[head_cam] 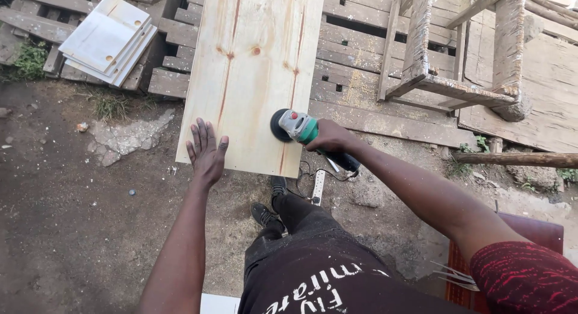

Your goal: Sanding the surface and edges of a wooden board using an electric angle grinder with a sanding disc.

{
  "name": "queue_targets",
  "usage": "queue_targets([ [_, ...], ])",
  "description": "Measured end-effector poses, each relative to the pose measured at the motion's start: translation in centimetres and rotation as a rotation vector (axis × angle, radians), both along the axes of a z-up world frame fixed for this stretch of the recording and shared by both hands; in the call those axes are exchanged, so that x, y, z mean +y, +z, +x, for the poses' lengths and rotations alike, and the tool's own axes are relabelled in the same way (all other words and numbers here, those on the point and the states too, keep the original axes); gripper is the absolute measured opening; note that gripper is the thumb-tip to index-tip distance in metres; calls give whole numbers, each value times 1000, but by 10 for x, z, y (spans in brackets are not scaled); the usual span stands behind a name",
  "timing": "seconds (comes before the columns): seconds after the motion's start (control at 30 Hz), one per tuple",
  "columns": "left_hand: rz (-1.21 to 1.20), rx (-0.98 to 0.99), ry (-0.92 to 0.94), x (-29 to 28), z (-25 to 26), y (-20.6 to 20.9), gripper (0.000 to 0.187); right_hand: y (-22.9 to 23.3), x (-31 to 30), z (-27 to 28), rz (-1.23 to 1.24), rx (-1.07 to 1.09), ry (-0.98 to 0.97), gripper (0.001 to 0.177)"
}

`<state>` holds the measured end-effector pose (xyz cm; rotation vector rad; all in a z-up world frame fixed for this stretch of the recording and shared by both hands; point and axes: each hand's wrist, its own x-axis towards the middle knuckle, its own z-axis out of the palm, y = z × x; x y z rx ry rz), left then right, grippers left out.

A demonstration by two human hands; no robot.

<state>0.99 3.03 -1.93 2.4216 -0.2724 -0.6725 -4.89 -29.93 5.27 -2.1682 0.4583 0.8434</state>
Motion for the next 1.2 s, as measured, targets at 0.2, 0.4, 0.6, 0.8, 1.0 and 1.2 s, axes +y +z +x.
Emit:
queue_targets([
  [0.2, 82, -38, 73, 4, -21, 7, 94, -30, 20, -47, -63, -24, 195, 49],
  [0.4, 153, -69, 222, -11, -17, 7, 97, -14, 21, -27, -100, -31, 337, 54],
  [0.6, 239, -70, 199, -18, -14, 3, 102, -8, -42, 37, -96, -20, 303, 53],
  [0.8, 288, -85, 206, -20, -18, 4, 101, -1, -77, 95, -80, -19, 271, 51],
  [1.0, 317, -99, 195, -22, -17, -2, 101, 3, -111, 141, -44, -52, 187, 30],
  [1.2, 337, -82, 185, -25, -14, 6, 100, 5, -140, 184, 54, -115, 90, 26],
])
